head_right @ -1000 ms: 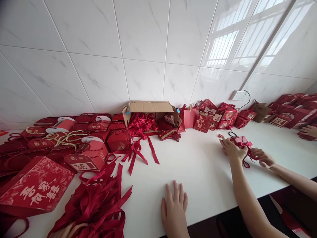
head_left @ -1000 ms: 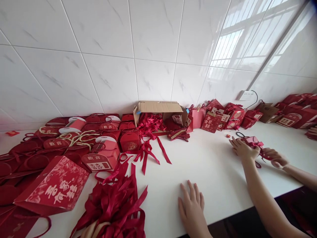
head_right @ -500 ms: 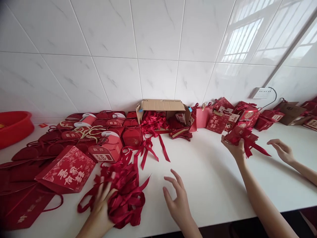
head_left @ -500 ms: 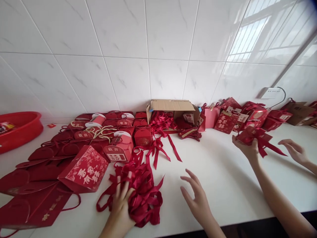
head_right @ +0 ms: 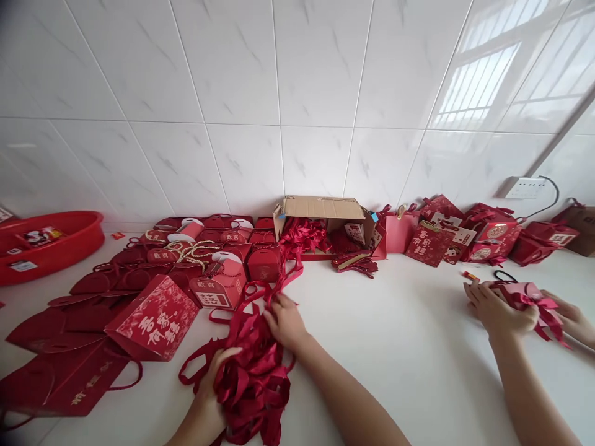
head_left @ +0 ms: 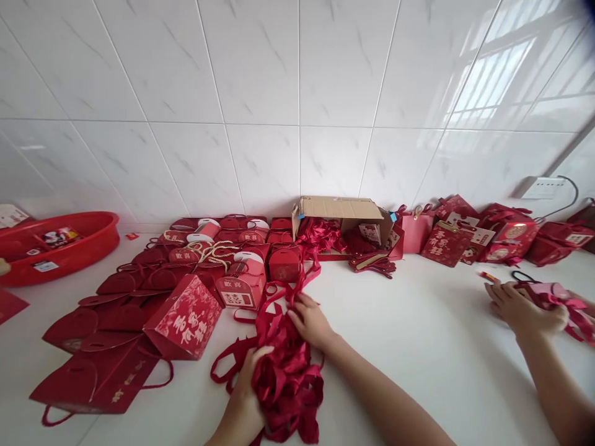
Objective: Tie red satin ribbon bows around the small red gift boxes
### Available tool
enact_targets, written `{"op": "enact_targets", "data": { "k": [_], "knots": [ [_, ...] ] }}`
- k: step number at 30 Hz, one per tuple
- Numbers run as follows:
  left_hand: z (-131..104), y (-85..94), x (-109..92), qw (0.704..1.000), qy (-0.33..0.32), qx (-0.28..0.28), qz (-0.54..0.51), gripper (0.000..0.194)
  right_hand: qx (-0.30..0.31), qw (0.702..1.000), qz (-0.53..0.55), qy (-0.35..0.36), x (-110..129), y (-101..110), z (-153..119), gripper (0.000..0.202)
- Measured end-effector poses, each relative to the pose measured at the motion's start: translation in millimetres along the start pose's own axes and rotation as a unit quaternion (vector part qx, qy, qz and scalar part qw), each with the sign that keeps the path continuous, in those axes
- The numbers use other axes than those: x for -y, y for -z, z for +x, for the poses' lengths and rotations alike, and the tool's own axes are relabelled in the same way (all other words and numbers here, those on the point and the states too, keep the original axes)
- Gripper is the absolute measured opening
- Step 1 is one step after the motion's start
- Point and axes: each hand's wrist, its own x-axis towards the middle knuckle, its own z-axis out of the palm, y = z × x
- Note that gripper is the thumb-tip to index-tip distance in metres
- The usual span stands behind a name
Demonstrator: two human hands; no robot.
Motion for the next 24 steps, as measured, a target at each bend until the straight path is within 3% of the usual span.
{"op": "enact_targets", "data": {
  "k": [3,7,9,14,18,22,24],
  "knots": [
    [2.8,-1.2,5.8,0.993,-0.049,0.045,0.099,0.068,0.096,0.989,0.048,0.101,22.7,1.3,-31.3,0.016],
    [16.3,-2.3,5.7,0.96,-0.078,0.209,0.171,0.051,0.194,0.957,0.122,0.177,35.6,15.9,-65.2,0.014],
    [22.6,-3.4,-1.3,0.95,-0.094,0.248,0.167,0.045,0.2,0.953,0.14,0.181,36.8,23.6,-73.9,0.018],
    [22.2,-7.4,-24.1,0.972,-0.106,0.189,0.087,0.031,0.097,0.976,0.173,0.086,36.5,47.6,-87.5,0.023],
    [17.1,-10.1,-27.9,0.984,-0.029,0.171,-0.034,0.02,0.111,0.967,0.22,0.059,31.5,61.1,-95.3,0.049],
    [36.5,-2.2,-16.4,0.986,0.116,0.019,-0.118,0.012,0.053,0.951,0.303,-0.013,15.8,52.6,-92.2,0.048],
    [55.9,9.1,-8.9,0.983,0.138,-0.049,-0.11,0.012,-0.001,0.941,0.328,-0.087,4.9,44.8,-88.7,0.042]
  ]
}}
